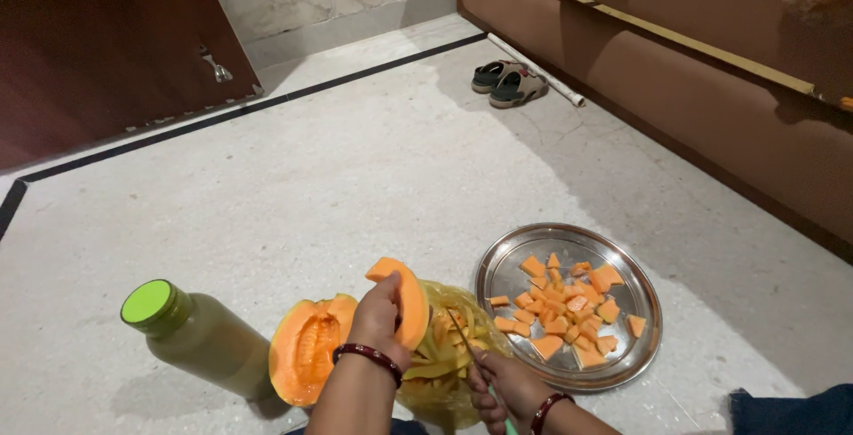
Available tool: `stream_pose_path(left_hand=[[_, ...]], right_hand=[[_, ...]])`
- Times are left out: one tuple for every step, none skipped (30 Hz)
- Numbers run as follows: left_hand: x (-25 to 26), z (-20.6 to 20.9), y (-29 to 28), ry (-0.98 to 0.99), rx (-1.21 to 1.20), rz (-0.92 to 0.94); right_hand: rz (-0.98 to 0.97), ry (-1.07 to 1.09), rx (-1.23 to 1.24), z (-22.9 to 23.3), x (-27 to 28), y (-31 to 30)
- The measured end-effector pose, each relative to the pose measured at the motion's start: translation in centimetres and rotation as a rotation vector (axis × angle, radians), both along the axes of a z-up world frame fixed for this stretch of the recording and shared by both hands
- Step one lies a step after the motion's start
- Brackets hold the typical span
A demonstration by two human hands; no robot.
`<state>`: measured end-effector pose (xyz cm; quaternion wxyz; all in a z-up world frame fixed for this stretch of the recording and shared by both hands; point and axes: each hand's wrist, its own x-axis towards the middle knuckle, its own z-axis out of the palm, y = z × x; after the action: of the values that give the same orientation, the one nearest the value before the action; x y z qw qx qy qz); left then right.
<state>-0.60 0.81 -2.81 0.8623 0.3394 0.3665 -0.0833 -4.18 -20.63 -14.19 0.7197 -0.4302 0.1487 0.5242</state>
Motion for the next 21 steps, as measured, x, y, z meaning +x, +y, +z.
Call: stream_pose_path(left_hand=[[0.0,0.0,0.2,0.0,0.001,-0.002],[0.0,0.1,0.4,-0.016,0.008,-0.026],[0.0,0.1,0.6,-0.034,0.013,-0.051],[-0.3,0.9,0.6,-0.035,0.012,-0.053],[-0.5,1.7,0.6,-0.022,0.054,-0.062],[-0.7,2.5,0.7,-0.01,0.096,-0.072],[-0.8,2.6,0.7,-0.01,0.096,-0.071],[-0.9,2.8,0.7,-0.003,0.11,-0.067],[-0.9,2.9,0.8,0.004,0.124,-0.063],[-0.9,2.7,0.8,0.004,0.124,-0.063],[-0.9,2.4,0.8,-0.012,0.096,-0.075],[-0.8,2.2,0.8,-0.029,0.068,-0.087],[-1.0,2.5,0.7,-0.028,0.067,-0.086],[-1.2,2.9,0.5,-0.04,0.044,-0.09],[-1.3,3.3,0.5,-0.054,0.021,-0.093],[-1.4,3.3,0.6,-0.054,0.021,-0.092],[-1.4,3.4,0.6,-0.061,0.019,-0.1],[-1.4,3.5,0.7,-0.067,0.016,-0.108],[-1.4,3.6,0.6,-0.075,0.015,-0.108],[-1.4,3.7,0.5,-0.103,0.018,-0.156],[-1.4,3.9,0.6,-0.134,0.023,-0.203]], right_hand=[[-0.002,0.0,0.001,0.5,0.0,-0.2],[0.024,0.013,-0.016,0.9,0.0,-0.3],[0.048,0.025,-0.035,1.4,0.1,-0.5],[0.046,0.024,-0.035,1.7,0.0,-0.6],[0.05,0.041,-0.074,1.9,0.1,-0.7],[0.054,0.058,-0.113,2.2,0.2,-0.8],[0.055,0.058,-0.113,0.7,0.6,-1.3],[0.134,0.076,-0.086,-0.8,1.1,-1.7],[0.212,0.093,-0.06,-2.3,1.5,-2.2],[0.212,0.093,-0.059,-1.3,1.3,-2.0],[0.21,0.076,-0.079,-0.3,0.9,-1.8],[0.209,0.059,-0.1,0.7,0.6,-1.6],[0.21,0.06,-0.1,2.5,0.4,-1.3],[0.201,0.027,-0.138,4.4,0.2,-1.0],[0.192,-0.008,-0.176,6.3,0.0,-0.6],[0.193,-0.008,-0.177,8.5,-0.2,-0.2],[0.125,-0.034,-0.214,10.8,-0.3,0.2],[0.056,-0.06,-0.252,13.1,-0.4,0.5],[0.055,-0.068,-0.254,12.9,0.1,0.4],[0.035,-0.227,-0.338,12.7,0.6,0.3],[0.014,-0.39,-0.418,12.6,1.1,0.4]])
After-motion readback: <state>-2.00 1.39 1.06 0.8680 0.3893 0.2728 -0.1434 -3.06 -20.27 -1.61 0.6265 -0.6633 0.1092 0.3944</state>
